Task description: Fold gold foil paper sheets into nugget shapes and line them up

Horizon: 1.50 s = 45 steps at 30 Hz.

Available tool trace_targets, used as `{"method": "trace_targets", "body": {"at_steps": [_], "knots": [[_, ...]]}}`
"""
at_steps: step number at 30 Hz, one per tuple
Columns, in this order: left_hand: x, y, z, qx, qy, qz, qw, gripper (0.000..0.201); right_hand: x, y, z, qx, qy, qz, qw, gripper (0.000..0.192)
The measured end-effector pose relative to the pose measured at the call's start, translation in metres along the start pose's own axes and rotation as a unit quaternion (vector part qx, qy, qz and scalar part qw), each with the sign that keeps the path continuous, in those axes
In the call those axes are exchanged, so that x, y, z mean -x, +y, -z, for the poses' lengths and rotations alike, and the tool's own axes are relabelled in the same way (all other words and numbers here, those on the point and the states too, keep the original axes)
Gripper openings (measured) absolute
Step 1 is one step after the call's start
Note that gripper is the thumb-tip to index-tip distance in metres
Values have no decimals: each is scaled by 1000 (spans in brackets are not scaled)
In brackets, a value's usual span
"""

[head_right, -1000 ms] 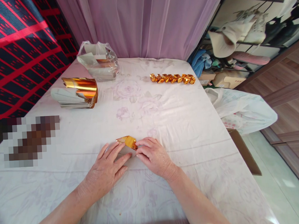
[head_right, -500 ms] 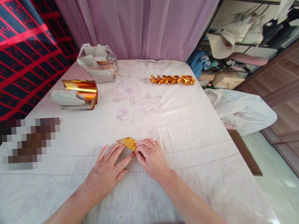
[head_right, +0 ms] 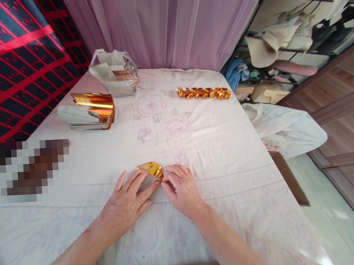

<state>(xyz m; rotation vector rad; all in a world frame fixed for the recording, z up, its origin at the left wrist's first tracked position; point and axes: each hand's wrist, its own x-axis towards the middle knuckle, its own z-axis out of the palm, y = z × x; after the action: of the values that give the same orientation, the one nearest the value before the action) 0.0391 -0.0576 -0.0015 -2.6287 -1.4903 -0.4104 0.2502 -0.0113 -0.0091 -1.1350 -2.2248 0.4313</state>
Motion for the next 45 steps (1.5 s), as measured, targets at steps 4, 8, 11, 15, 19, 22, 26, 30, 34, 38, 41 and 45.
{"method": "trace_targets", "body": {"at_steps": [4,8,11,15,19,22,26,30,34,38,41,45], "knots": [[0,-1,1,-6,-1,-5,1000,48,-2,-4,-5,20,12,-38,999,9],[0,0,0,-12,-4,4,1000,49,-4,-10,-9,39,13,-80,996,9],[1,0,0,-16,-3,5,1000,47,-4,-12,-9,34,12,-84,996,8],[2,0,-2,-21,3,3,1000,43,-3,-12,-8,25,9,-77,997,8],[2,0,-4,-25,7,6,1000,42,-2,-12,-7,23,9,-70,997,10],[2,1,-3,-24,8,7,1000,42,-2,-12,-8,20,7,-70,997,12],[1,1,-2,-21,5,7,1000,42,-1,-11,-7,14,9,-70,997,17],[2,0,-2,-20,5,8,1000,42,1,-9,-5,5,10,-55,998,21],[2,0,-2,-18,9,6,1000,41,3,-8,-4,5,6,-33,999,20],[2,1,-2,-15,12,7,1000,40,4,-7,-5,14,15,-24,999,15],[2,1,-2,-13,14,8,1000,42,4,-7,-6,14,22,-22,999,13],[3,1,-2,-8,15,10,1000,48,6,-8,-5,10,17,-26,999,15]]}}
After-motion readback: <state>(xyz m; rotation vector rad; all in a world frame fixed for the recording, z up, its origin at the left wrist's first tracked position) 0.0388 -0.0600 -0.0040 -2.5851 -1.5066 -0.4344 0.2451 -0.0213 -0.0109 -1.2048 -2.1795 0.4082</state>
